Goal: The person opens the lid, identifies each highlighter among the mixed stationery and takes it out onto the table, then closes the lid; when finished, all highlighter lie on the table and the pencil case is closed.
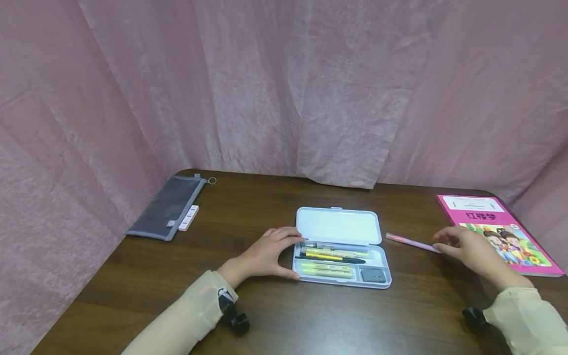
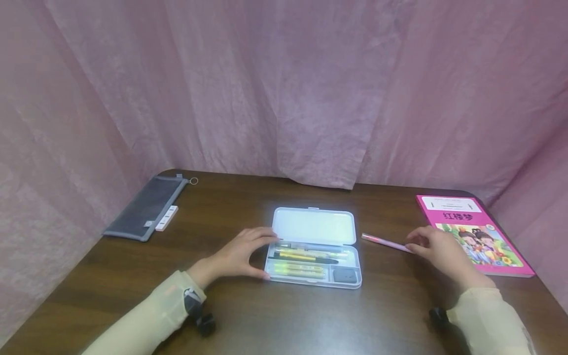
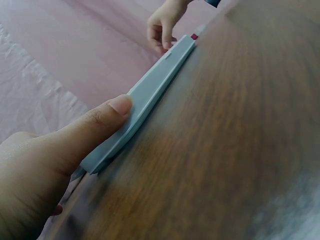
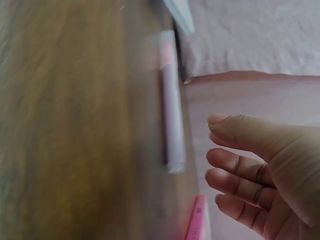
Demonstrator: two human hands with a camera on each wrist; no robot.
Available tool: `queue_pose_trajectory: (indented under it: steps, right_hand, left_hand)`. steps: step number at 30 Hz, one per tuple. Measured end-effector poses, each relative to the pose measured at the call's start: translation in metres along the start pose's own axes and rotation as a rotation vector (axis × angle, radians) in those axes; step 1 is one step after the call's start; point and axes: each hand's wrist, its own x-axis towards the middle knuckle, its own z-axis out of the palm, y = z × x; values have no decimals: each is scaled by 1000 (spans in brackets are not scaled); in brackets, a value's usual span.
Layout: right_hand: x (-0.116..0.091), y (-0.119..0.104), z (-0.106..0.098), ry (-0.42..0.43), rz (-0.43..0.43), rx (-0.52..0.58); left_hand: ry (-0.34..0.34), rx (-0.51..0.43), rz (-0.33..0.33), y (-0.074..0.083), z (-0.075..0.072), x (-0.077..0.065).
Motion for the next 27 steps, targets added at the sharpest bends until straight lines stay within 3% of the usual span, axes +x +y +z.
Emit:
queue_pose_trajectory:
  steps: [5, 12, 19, 27]
  right_hand:
    - [1, -11, -10, 9, 7, 7]
    - [2, -29, -21, 61, -51, 12]
    - [4, -49, -24, 84, -122, 25]
    - [5, -74, -21, 76, -146, 58]
  left_hand:
    - [-2, -5, -1, 0, 0, 0]
    - [-3, -2, -4, 2, -1, 0]
    - [0, 1, -2, 2, -2, 0]
    - [0, 1, -6, 2, -1, 0]
